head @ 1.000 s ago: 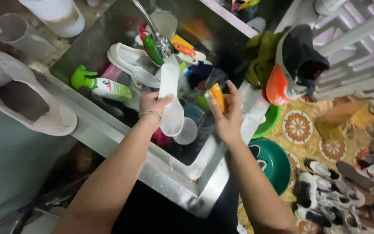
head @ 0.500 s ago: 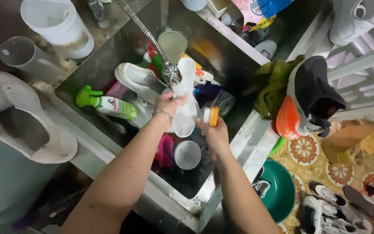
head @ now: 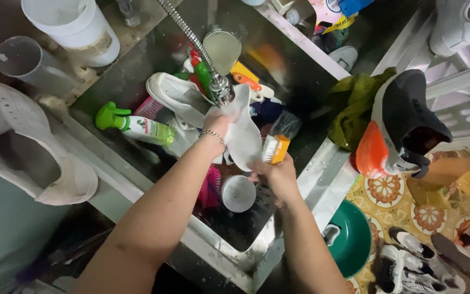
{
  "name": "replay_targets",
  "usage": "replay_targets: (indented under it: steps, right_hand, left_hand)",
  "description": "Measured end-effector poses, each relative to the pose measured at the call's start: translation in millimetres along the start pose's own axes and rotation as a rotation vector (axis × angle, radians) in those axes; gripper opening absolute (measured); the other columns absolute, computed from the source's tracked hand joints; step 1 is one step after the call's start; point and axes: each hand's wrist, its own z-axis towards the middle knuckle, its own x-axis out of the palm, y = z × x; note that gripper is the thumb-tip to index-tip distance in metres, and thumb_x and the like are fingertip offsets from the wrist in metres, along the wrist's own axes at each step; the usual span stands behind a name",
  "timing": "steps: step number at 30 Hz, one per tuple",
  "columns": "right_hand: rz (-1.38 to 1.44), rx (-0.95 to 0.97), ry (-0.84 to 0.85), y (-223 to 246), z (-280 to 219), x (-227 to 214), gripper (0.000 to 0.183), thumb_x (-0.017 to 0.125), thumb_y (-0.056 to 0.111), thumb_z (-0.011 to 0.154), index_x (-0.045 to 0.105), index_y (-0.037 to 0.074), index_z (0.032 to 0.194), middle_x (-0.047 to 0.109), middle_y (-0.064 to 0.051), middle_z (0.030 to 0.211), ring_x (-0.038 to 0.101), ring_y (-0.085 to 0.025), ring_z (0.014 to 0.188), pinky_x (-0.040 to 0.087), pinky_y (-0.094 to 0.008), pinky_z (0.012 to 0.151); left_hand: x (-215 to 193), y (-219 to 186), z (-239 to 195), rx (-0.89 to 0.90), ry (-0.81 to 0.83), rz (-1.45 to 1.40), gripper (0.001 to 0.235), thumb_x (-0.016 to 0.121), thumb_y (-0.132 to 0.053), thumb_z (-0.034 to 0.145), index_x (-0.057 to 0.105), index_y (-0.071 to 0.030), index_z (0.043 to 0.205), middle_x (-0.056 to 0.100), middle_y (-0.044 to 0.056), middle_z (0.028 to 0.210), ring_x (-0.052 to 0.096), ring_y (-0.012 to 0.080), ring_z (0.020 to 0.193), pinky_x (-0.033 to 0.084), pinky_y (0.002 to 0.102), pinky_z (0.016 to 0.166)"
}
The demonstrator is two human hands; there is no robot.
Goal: Cleaning shoe insoles and components in a sink using a brush and sponge
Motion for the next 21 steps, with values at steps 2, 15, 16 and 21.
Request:
replay_targets:
  steps: [2,15,16,21]
  right_hand:
    - [0.025,-0.035,0.023,8,-14,-2,0.051,0.093,-0.016,0.082,0.069,-0.014,0.127,0.073,-0.022,0.082,0.081,-0.033,0.062,0.078,-0.054,0.062]
    - [0.177,-0.705,-0.709,20,22,-29,0.051,0.099,-0.014,0.086,0.071,0.005,0.123,0.076,-0.004,0.099,0.076,-0.014,0.086,0.062,-0.026,0.081]
    - [0.176,-0.706,-0.709,28,17,-26,0.051,0.099,-0.014,0.086,0.071,0.005,0.123,0.076,-0.004,0.099,0.076,-0.014,0.086,0.062,-0.026,0.081]
    - [0.14,-0.695,-0.7,32,27,-33,0.045,0.107,-0.005,0.09,0.075,0.009,0.12,0.081,-0.002,0.097,0.077,-0.011,0.084,0.064,-0.024,0.078]
  left_hand:
    - [-9,-9,0,0.009,-0.012,0.012,0.046,0.093,-0.014,0.085,0.093,-0.007,0.131,0.093,0.017,0.118,0.093,0.0371,0.11,0.074,0.053,0.092]
    - [-81,-49,-14,-0.071,0.043,-0.207,0.066,0.096,0.005,0.087,0.078,-0.011,0.149,0.09,0.019,0.131,0.09,0.0504,0.114,0.08,0.065,0.079]
    - [-89,-62,-46,-0.071,0.043,-0.208,0.066,0.096,0.005,0.087,0.078,-0.011,0.149,0.09,0.019,0.131,0.09,0.0504,0.114,0.08,0.065,0.079]
    - [-141,-77,-134,0.085,0.381,0.094,0.062,0.091,0.013,0.086,0.089,-0.003,0.146,0.089,0.017,0.133,0.086,0.0317,0.117,0.078,0.048,0.094]
